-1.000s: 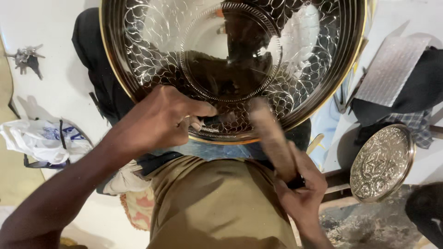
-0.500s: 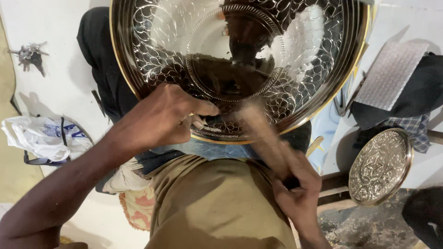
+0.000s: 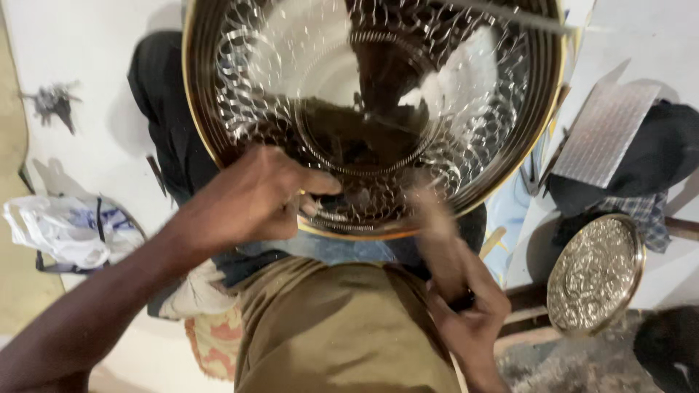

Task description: The person hammers a metal plate with a wooden mallet while holding a chisel against the surface to create a decorative pattern. The plate is held on the lap and rotated as needed during the process.

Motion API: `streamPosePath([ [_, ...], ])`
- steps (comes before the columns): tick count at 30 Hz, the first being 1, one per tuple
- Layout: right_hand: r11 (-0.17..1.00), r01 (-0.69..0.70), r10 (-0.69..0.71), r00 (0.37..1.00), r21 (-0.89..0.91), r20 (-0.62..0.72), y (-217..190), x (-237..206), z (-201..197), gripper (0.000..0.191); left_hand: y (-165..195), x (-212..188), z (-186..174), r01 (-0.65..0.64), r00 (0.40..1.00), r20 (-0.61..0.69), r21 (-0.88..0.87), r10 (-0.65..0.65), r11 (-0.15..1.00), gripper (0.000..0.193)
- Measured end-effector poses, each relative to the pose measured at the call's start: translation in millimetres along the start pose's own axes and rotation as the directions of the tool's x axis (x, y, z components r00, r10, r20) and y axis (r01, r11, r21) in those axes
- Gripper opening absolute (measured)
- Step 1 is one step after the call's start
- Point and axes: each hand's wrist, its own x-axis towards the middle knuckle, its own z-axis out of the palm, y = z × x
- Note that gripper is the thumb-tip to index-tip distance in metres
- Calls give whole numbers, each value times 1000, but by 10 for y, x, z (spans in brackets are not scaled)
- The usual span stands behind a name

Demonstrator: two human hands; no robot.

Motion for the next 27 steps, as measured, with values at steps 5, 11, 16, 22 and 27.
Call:
streamPosePath([
  [5,1000,17,-17,990,0,140,-4,15,-65,69,-3,16,-36,269,955,151,-84,-255,959,45],
  [11,998,41,-36,992,-39,124,-97,39,-18,71,74,58,-84,193,972,139,-6,-190,981,63],
  [16,1000,-14,15,999,-8,51,-119,9,28,71,91,55,-126,234,959,155,51,-239,971,58],
  [22,995,45,-40,998,-90,57,-18,-47,8,72,112,101,-149,141,985,101,-1,-140,990,57],
  [27,993,-104,104,995,51,-2,-64,-18,20,72,183,135,-199,446,853,290,25,-434,895,56],
])
